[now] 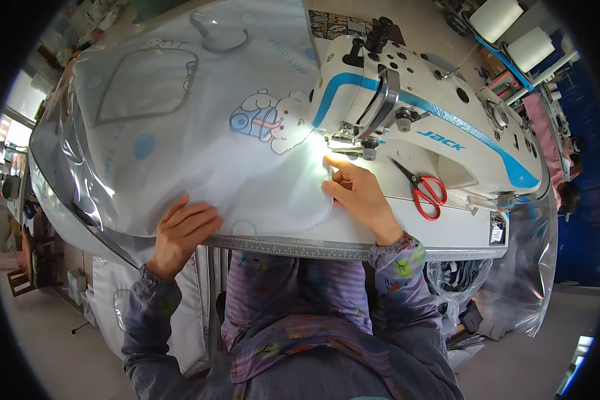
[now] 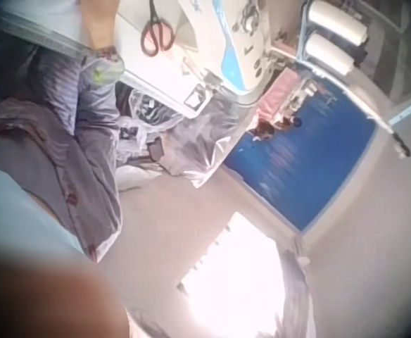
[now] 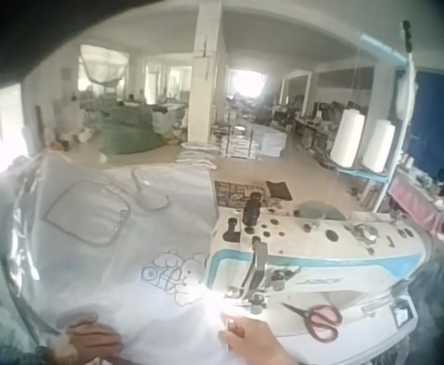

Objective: Sewing fabric and plastic sheets together to manufacture bags or covers using an industrial sewing machine.

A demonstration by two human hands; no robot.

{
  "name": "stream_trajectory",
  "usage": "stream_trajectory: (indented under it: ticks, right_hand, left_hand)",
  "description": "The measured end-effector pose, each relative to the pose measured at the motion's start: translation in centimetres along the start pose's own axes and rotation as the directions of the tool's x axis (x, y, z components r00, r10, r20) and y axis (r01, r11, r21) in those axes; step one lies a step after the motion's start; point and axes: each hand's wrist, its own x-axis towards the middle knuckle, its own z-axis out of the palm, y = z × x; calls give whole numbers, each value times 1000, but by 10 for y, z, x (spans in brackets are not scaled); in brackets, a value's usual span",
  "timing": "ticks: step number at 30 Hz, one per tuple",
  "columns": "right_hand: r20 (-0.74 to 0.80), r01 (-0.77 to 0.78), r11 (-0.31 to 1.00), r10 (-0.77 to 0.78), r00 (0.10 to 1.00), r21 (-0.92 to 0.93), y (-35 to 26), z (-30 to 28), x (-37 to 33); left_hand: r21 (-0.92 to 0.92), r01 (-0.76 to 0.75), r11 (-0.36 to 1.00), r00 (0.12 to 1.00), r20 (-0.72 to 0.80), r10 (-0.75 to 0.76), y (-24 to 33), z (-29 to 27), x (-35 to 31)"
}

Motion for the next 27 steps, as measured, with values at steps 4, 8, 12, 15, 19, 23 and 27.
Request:
stream_trajectory:
  ticks: [4, 8, 12, 15, 19, 23, 27]
  right_hand:
    - [6, -19, 999, 19, 1000, 43, 0, 1, 3]
    - [-2, -36, 997, 36, 999, 73, 0, 1, 3]
    - [-8, -41, 999, 41, 999, -8, -4, 1, 1]
    - [-13, -46, 999, 46, 999, -5, -7, 1, 1]
    - [-19, -61, 997, 60, 998, -55, -10, 2, 0]
    - [-26, -95, 994, 94, 995, -49, -12, 2, 1]
    - [-27, -97, 993, 95, 995, -70, -13, 2, 2]
  left_hand:
    - [9, -12, 1000, 1000, -26, 12, -14, 4, 16]
    - [14, -16, 1000, 999, -46, 17, -26, 9, 29]
    - [41, -26, 999, 997, -76, 29, -38, 14, 42]
    - [66, -25, 997, 994, -106, 32, -45, 18, 52]
    - [10, 26, 1000, 993, -114, -25, -35, 16, 54]
    - [36, 42, 998, 999, -36, -41, -3, 9, 46]
    - [70, 75, 995, 995, 63, -80, 38, 6, 44]
